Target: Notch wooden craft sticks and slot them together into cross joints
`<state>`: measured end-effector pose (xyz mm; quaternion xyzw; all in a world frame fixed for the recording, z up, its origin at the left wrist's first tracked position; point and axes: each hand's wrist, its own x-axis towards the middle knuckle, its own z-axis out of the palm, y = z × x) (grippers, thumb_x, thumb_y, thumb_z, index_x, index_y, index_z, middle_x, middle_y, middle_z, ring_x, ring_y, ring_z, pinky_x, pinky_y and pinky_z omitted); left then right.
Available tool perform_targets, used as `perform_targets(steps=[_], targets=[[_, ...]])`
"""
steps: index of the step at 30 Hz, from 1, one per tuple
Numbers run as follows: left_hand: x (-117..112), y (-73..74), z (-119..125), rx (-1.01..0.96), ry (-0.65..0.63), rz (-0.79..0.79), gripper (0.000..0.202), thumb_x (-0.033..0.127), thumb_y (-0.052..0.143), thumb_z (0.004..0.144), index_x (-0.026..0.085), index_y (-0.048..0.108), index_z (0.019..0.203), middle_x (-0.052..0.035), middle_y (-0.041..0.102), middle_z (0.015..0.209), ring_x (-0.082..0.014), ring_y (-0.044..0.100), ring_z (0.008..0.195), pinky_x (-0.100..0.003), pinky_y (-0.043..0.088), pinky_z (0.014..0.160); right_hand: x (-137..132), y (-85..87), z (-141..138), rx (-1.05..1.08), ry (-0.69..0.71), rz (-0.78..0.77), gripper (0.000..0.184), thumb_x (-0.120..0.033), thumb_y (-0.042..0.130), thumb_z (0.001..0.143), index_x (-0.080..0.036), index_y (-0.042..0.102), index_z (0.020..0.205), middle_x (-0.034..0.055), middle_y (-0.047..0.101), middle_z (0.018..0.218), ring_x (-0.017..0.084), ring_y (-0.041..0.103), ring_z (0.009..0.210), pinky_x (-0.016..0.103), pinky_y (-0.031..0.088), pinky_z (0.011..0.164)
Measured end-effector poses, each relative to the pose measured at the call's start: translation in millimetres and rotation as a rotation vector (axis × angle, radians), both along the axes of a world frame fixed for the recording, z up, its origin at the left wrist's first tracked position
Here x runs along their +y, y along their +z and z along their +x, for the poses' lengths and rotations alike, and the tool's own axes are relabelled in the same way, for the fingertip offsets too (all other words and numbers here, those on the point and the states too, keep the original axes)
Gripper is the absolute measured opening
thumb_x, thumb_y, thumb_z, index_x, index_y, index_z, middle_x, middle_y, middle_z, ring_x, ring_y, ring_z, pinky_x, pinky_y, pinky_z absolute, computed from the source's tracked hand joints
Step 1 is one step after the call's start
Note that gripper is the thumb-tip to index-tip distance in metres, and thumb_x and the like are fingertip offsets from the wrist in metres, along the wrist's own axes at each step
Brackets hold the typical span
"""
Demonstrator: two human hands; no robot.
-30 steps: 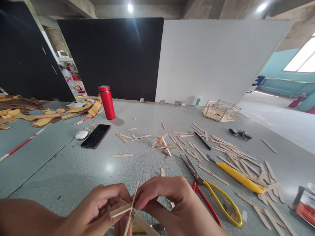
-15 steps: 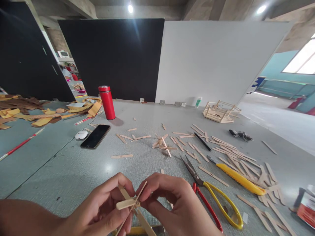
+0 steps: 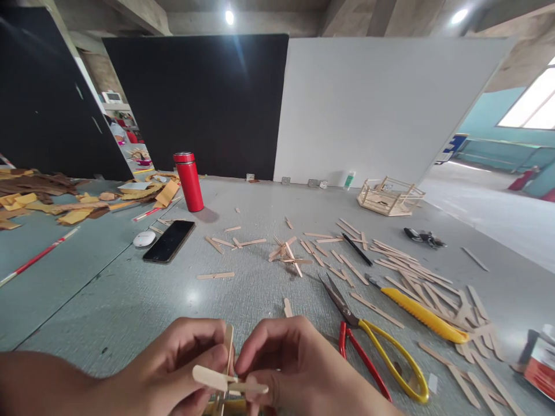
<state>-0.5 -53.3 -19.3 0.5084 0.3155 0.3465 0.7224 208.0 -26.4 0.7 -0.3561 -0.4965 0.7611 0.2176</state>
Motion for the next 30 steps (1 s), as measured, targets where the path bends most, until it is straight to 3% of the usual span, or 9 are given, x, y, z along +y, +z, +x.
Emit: perform_targets(steps=[4,7,14,18,25,30], targets=[[-0.9,1.2,-1.6,-0.019,-0.070,0.062,0.046,0.062,0.058,0.096,0.020,0.049,0.082,0.0110,0.036,0.053,-0.0048,0.027,0.042,-0.018,0.025,0.041,-5.2,-7.0,-1.2,0.086,0.032,-0.020,0.031,-0.036,0.089,0.078,-0.015,0.068,0.085,-0.0004,0.068,0.073,0.009,0.065,0.063,0.020,0.055,0.061],[-3.7,1.6,-1.6,-0.017,-0.022,0.049,0.046,0.063,0.059,0.095,0.020,0.047,0.081,0.0108,0.034,0.055,-0.0050,0.027,0.045,-0.018,0.024,0.042,-5.5,-12.3,1.9,0.169,0.039,-0.017,0.026,-0.032,0.088,0.081,-0.015,0.069,0.089,0.0005,0.069,0.080,0.009,0.067,0.069,0.020,0.052,0.066],[-4.7,-0.9,-2.3,-0.028,0.062,-0.015,0.051,0.066,0.058,0.094,0.021,0.042,0.077,0.0111,0.037,0.055,-0.0026,0.032,0.040,-0.014,0.031,0.041,6.7,-5.3,14.3,0.430,0.039,0.034,0.014,-0.025,0.082,0.088,-0.017,0.070,0.085,-0.0037,0.065,0.075,0.003,0.061,0.057,0.013,0.047,0.058],[-2.3,-3.3,-0.5,-0.106,0.112,-0.005,0.045,0.059,0.059,0.097,0.021,0.045,0.078,0.0120,0.034,0.052,-0.0030,0.028,0.039,-0.012,0.037,0.039,6.8,-6.2,13.6,0.321,0.069,0.060,0.010,-0.020,0.083,0.087,-0.019,0.073,0.089,-0.0018,0.070,0.075,0.005,0.063,0.058,0.013,0.049,0.054],[-1.1,-5.9,1.7,-0.166,0.102,-0.014,0.039,0.053,0.060,0.099,0.019,0.050,0.084,0.0106,0.041,0.052,-0.0025,0.035,0.040,-0.011,0.040,0.040,-2.5,-12.7,0.6,0.092,-0.094,0.179,0.018,-0.030,0.086,0.083,-0.018,0.073,0.084,0.0001,0.070,0.070,0.009,0.064,0.061,0.019,0.053,0.058],[-1.6,-7.6,1.0,-0.215,0.078,-0.032,0.037,0.050,0.062,0.099,0.018,0.051,0.083,0.0102,0.043,0.055,-0.0021,0.037,0.041,-0.013,0.046,0.044,-2.9,-14.0,1.0,0.022,-0.132,0.308,0.012,-0.028,0.084,0.084,-0.021,0.075,0.082,-0.0004,0.069,0.075,0.009,0.062,0.064,0.019,0.051,0.059]])
